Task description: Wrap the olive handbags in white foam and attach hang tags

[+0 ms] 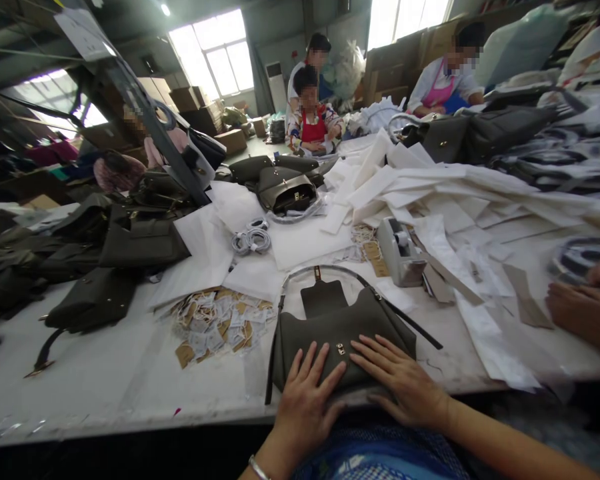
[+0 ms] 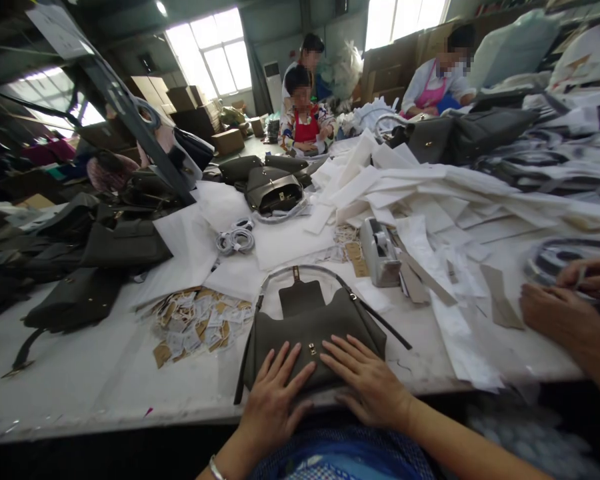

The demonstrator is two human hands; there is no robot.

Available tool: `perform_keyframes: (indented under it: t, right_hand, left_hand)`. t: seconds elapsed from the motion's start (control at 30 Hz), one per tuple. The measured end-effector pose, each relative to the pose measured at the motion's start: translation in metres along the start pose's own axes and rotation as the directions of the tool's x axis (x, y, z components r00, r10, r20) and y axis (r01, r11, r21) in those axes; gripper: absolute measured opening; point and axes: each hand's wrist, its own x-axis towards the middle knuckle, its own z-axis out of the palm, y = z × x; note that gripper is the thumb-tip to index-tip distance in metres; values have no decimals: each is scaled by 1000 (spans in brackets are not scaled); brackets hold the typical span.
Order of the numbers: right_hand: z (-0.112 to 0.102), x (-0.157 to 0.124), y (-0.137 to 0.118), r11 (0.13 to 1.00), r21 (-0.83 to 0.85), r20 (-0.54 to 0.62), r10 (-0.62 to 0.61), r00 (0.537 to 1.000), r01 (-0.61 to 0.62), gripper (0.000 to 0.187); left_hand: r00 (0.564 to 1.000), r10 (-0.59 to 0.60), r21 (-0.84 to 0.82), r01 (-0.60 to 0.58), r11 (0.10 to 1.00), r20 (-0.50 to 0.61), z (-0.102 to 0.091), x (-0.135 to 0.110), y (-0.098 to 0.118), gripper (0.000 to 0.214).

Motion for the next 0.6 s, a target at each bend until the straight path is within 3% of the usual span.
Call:
perform_keyframes:
  t: [0.1,0.2,0.3,0.37,0.5,0.6]
  right_hand:
    - [-7,11,-5,996,73,7,55,998,-55,57]
    - [-17,40,-9,983,115,-19,144,989,-141,37]
    - [-25,73,-10,985,27,35,169,985,-170,19]
    - [-28,89,-8,992,-78,98,109,989,-102,10]
    - [-27,102,-2,986,-158,188,-22,982,53,24]
    - [-21,104,-1,987,-151,234,-15,972,52,28]
  left_hand:
    - [1000,-22,-17,22,1000,-9,2,3,6,72]
    - [998,-41,13,41,999,-40,9,6,9,75]
    - [996,-27,75,34,997,-82,20,5,8,79]
    - [993,-3,135,19,991,-114,25,5,6,80]
    - [976,58,261,-2,965,-208,28,8,4,80]
    - [955,106,325,-11,946,-276,29,10,2,81]
